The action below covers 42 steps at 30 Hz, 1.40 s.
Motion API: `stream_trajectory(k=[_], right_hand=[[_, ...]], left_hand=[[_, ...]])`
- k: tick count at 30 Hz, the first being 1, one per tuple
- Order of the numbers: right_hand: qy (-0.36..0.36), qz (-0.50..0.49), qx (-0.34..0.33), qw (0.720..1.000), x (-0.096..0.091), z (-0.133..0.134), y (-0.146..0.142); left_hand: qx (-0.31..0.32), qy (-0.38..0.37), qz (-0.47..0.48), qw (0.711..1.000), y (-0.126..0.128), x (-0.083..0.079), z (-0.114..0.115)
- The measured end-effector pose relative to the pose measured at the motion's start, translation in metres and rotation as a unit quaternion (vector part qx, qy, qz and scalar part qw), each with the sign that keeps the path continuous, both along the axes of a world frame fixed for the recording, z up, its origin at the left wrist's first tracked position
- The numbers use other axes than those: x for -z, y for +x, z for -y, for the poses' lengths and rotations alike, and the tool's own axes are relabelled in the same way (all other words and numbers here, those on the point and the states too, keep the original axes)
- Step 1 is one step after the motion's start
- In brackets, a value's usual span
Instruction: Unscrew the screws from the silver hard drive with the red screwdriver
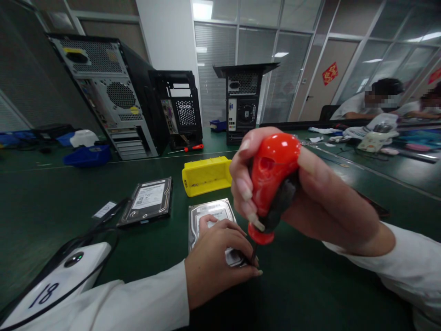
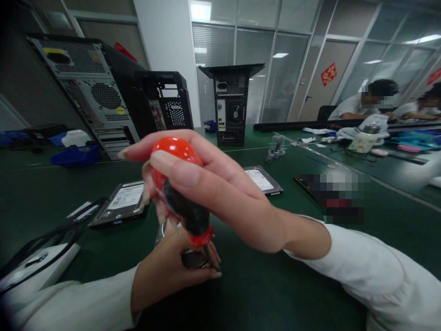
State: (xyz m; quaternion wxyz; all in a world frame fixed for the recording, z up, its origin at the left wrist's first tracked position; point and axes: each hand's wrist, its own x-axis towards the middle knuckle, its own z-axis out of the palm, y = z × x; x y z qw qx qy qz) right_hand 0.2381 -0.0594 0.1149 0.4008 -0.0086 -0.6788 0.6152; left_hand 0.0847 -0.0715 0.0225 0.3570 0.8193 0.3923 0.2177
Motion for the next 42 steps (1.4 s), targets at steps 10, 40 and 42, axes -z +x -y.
stream_trajectory(k=[10, 40, 42], right_hand=[[-0.021, 0.009, 0.001, 1.000, -0.0025, 0.0058, 0.0011], [0.013, -0.008, 0.025, 1.000, 0.0004, -0.0005, -0.0065], [0.023, -0.007, 0.031, 0.999, 0.0015, -0.0017, -0.0061]], left_hand=[[-0.001, 0.033, -0.005, 0.999, -0.0010, 0.0010, -0.0011], [0.002, 0.036, -0.017, 0.999, 0.0008, 0.0000, -0.0003], [-0.001, 0.053, -0.027, 0.998, 0.0006, 0.0001, -0.0004]])
